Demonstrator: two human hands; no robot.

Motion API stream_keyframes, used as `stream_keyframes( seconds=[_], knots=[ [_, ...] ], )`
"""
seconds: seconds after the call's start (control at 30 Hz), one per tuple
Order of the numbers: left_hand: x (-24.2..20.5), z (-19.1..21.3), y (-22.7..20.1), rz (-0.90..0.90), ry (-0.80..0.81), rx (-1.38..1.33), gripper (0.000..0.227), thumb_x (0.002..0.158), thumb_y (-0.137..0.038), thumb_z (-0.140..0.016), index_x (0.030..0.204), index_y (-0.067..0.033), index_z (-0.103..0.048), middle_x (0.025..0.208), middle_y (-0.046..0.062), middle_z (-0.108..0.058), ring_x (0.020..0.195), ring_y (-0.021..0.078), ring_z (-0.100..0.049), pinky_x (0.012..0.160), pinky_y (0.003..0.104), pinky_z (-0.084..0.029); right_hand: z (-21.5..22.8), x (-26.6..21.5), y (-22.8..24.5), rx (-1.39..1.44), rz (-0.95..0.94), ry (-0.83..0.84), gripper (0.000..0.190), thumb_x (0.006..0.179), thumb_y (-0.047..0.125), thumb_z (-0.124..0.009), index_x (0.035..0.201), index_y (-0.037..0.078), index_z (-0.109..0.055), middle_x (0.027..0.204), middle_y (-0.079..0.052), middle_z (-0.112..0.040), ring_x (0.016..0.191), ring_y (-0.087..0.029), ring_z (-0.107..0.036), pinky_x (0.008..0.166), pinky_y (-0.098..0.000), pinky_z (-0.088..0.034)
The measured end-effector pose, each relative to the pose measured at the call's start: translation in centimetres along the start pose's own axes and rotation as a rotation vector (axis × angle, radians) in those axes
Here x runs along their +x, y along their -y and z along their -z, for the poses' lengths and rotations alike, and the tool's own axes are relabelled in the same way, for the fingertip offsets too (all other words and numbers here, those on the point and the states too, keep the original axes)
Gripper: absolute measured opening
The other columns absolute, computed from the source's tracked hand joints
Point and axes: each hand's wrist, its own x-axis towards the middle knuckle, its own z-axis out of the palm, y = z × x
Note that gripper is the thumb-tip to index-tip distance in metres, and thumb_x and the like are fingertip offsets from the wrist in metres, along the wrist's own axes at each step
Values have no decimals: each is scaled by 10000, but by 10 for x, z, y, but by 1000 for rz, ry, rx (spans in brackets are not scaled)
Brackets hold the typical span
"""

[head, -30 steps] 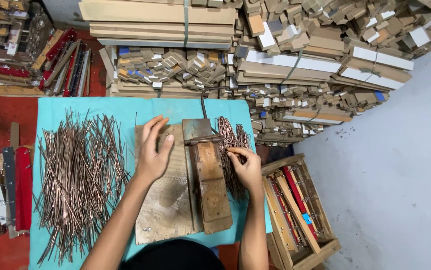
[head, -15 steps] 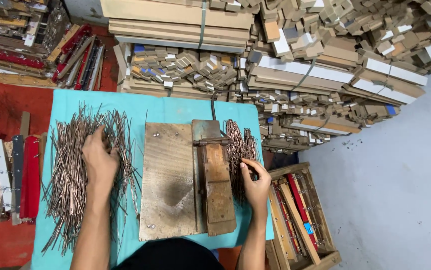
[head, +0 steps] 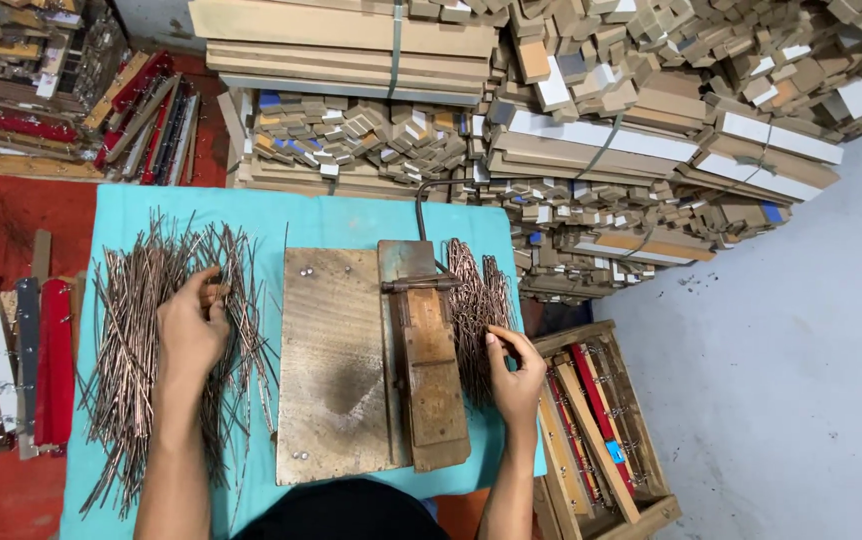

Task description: Cutting thin metal rods to length using a manual cutting tool on a workbench

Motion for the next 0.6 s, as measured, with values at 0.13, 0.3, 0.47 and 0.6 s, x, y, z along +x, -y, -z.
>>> stream_keyframes(
  seconds=[0.13, 0.3, 0.47, 0.6],
  knots=[
    [2, 5, -4, 66, 20, -13, 576, 746, 267, -514, 1304, 124, -526, 1007, 335, -626, 859, 419, -634, 834, 517, -491, -4, 2, 1, 0, 18, 11, 133, 854, 86, -665, 953, 66, -751, 845, -135, -713, 764, -212, -643, 691, -313, -532],
    [-6, 17, -38, 129, 36, 88, 574, 773, 258, -547, 1305, 45, -565, 1039, 307, -652, 626, 297, -630, 792, 479, -515, -8, 1, 13, 6, 18, 14, 124, 856, 84, -659, 937, 69, -752, 841, -127, -716, 757, -207, -645, 683, -309, -536],
    [-5, 12, -22, 28, 0, 20, 487, 766, 290, -542, 1216, 112, -595, 1011, 340, -642, 927, 440, -643, 837, 487, -507, -9, 3, 11, 2, 29, 17, 124, 855, 87, -656, 928, 70, -754, 834, -137, -714, 746, -234, -652, 674, -333, -534],
    [0, 5, -13, -31, -37, -22, 443, 787, 278, -555, 1189, 100, -615, 988, 337, -639, 908, 432, -642, 804, 463, -532, -8, 3, 17, 9, 25, 3, 124, 863, 82, -652, 932, 66, -755, 838, -132, -719, 742, -231, -652, 677, -329, -535]
  ],
)
